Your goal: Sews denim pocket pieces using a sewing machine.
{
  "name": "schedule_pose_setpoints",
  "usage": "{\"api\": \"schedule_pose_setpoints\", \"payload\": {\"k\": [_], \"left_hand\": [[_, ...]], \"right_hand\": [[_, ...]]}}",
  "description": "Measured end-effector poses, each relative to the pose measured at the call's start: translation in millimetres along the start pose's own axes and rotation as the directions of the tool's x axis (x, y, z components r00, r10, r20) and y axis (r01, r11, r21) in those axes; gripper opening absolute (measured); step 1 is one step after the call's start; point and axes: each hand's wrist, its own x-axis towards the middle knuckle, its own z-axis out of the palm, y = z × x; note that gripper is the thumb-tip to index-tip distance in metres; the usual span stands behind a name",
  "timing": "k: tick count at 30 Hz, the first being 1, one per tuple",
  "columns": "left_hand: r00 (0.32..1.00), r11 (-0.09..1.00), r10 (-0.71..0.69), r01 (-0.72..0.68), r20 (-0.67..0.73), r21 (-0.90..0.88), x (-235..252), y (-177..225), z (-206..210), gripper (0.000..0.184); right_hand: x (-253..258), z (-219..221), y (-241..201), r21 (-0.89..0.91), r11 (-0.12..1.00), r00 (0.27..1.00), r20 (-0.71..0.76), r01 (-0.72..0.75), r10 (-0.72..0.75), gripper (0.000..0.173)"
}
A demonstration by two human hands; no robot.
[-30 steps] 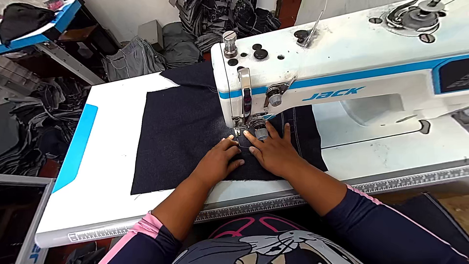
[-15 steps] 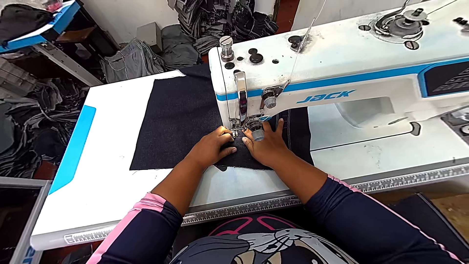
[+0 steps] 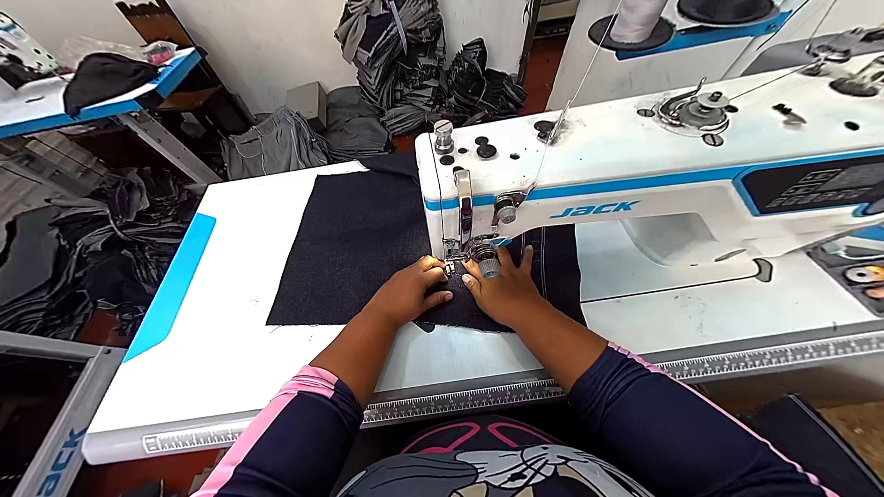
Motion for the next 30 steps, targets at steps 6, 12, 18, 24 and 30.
{"api": "schedule_pose_setpoints", "payload": {"k": [6,12,18,24,30], "left_hand": [[0.962,0.952,-0.273,0.266,0.024,0.149,-5,33,7,0.036],[0.936,0.943,-0.333,0.331,0.11,0.041,-22,97,4,0.046],[0.946,0.95,-0.303,0.309,0.113,-0.04,-30,92,-3,0.04],[0.974,0.954,-0.224,0.227,0.035,-0.198,-43,74,16,0.025],[0.993,0.979,-0.098,0.086,-0.061,-0.182,-56,70,24,0.017]], "right_hand": [[10,-29,15,0.108,0.994,0.998,-0.051,0.037,-0.031,0.044],[35,-27,59,0.076,0.994,0.946,-0.306,-0.085,0.104,0.043],[-58,0,11,-0.048,0.96,0.96,-0.048,-0.276,0.274,0.073],[-108,-9,-20,-0.139,0.976,0.98,0.084,-0.17,0.182,0.066],[-76,39,26,0.076,0.906,0.901,-0.173,0.415,-0.398,0.05]]}}
